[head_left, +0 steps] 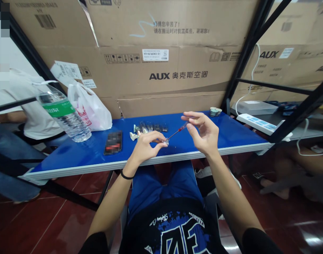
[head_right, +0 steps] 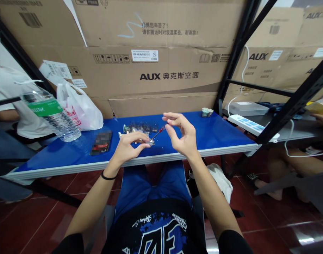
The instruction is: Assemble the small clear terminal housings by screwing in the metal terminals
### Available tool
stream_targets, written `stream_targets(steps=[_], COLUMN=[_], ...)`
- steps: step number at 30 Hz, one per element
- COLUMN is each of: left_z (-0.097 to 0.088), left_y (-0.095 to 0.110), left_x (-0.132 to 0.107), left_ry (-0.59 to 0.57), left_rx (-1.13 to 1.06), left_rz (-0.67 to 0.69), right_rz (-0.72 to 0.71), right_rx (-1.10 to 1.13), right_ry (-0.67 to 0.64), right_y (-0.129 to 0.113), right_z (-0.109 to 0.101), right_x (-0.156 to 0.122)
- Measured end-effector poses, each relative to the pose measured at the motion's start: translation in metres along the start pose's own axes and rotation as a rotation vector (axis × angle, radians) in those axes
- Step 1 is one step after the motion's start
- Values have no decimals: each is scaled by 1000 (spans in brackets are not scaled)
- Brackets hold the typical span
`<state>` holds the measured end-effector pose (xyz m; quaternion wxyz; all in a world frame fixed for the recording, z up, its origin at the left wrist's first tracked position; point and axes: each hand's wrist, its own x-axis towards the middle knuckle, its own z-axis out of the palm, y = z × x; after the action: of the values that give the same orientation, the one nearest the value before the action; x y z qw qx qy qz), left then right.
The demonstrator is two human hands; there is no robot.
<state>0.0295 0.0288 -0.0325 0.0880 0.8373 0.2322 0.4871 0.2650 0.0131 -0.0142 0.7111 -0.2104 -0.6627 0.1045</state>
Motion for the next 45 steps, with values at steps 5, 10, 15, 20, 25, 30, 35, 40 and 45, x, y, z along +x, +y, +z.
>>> stream_targets(steps=[5, 10, 15, 20, 25, 30, 35, 40, 45], left_z=[0, 3, 4, 4, 4, 5, 4, 3, 2], left_y=[-2, 0, 0, 0, 0, 0, 1, 3, 3], left_x=[-1, 0, 0, 0, 0, 0, -2, -2, -2], left_ry=[-14, -14, -26, -22, -28, -27, -19, -5, 8], left_rx=[5, -22, -11, -12, -9, -24, -33, -42, -27], left_rz=[10, -10, -7, -13, -17, -27, -89, -111, -114], right_rz=[-48, -9, -34, -40, 34, 29, 85, -30, 66], right_rx=[-37, -7, -7, -78, 75, -24, 82, -81, 67], right_ry=[87, 47, 83, 82, 60, 109, 47, 136, 41], right_y=[0, 1, 4, 4, 2, 0, 0, 5, 2], right_z=[2, 2, 4, 2, 5, 6, 6, 4, 3], right_x=[0, -3, -2, -1, -3, -2, -3, -2, -2])
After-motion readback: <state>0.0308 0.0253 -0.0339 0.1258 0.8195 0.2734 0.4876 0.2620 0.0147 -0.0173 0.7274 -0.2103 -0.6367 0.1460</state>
